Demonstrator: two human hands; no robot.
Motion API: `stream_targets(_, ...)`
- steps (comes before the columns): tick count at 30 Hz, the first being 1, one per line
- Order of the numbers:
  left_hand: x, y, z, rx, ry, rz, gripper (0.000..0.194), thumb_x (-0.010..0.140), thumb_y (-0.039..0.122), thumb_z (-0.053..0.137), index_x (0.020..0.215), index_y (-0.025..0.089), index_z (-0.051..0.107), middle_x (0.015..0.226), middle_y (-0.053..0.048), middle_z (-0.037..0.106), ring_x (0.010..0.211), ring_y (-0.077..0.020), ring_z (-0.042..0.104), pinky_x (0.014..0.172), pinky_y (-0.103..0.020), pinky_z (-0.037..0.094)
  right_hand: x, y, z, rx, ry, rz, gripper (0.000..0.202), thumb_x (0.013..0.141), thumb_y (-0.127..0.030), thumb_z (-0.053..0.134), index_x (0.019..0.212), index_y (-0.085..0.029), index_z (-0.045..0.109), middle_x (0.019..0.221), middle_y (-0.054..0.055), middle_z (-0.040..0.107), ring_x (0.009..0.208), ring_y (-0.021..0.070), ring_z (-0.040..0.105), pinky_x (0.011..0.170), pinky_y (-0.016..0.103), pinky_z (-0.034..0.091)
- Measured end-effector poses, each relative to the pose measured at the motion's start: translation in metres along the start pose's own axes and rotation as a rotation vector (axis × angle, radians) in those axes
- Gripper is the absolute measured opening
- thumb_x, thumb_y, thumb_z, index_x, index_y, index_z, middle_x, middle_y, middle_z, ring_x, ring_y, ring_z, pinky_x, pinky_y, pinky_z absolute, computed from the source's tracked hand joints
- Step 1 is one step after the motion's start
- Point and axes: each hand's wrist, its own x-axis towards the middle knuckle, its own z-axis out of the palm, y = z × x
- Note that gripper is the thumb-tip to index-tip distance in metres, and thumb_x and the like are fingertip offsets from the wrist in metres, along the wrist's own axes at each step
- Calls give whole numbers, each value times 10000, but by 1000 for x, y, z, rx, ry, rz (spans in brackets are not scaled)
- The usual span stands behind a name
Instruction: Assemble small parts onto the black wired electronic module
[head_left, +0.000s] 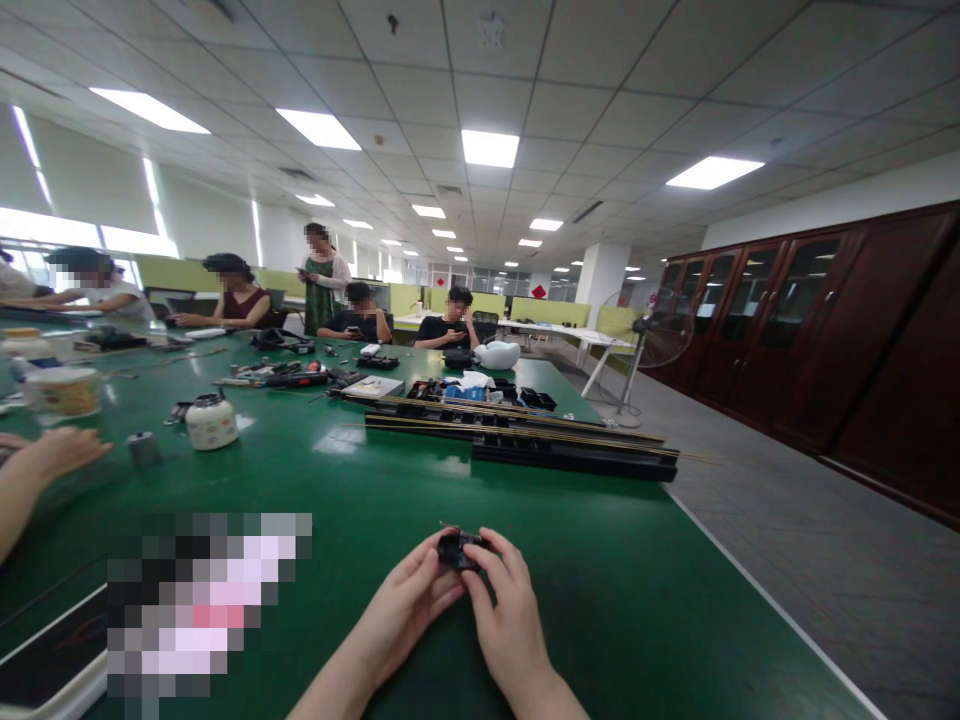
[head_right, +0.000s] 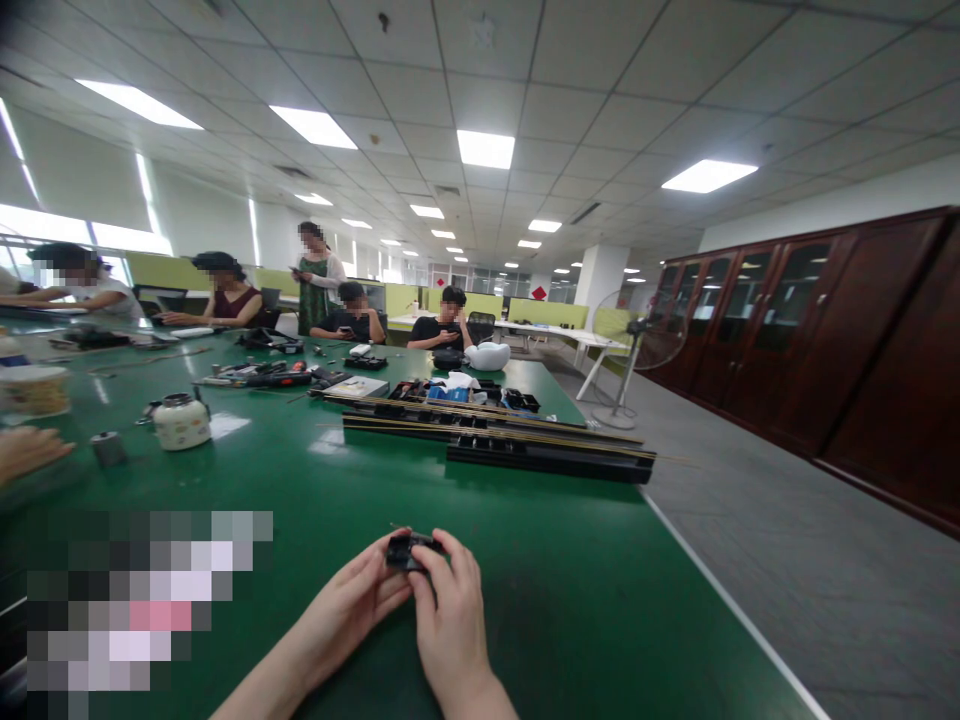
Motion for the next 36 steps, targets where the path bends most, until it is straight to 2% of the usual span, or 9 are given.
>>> stream_targets(5,0,-3,4,-204,-35,-119,226,779,299,532,979,222,605,991,-54,657,905,-161,603,888,-325,387,0,-4,-1,41,-3,-7,235,808,-168,488,996,-261,595,1130,52,552,1054,184,519,887,346,458)
stream_targets(9,-2,-5,11,-387,-95,-236,261,813,383,451,910,219,629,901,-20,674,811,-115,605,828,-267,409,-1,-8,-1,46,-29,-32,252,796,-149,500,998,-266,594,1132,48,557,1059,181,518,893,347,452)
stream_targets(15,-5,-2,16,-426,-102,-205,323,842,368,391,923,156,622,892,-52,668,806,-122,597,848,-274,406,1,-9,-3,33,-47,-68,253,785,-153,512,988,-274,601,1121,39,573,1039,182,529,872,350,456)
stream_targets(24,-3,-3,16,-432,-103,-207,320,845,362,395,940,149,613,878,-53,663,783,-115,596,808,-259,426,0,-8,-3,12,-118,-46,246,805,-157,494,1005,-268,584,1153,42,543,1081,190,486,916,379,417)
stream_targets(30,1,-3,8,-406,-64,-182,310,828,365,429,936,143,617,947,-78,661,853,-147,606,826,-285,433,1,-6,-4,2,-88,-62,240,814,-157,479,1014,-260,563,1143,34,555,1079,185,487,927,374,403)
stream_targets(36,3,2,-2,-356,-22,-121,309,797,361,485,971,132,599,970,-111,654,938,-206,604,903,-358,408,0,3,0,-11,-14,-22,231,838,-159,438,1036,-230,533,1029,40,609,1008,182,524,895,368,408)
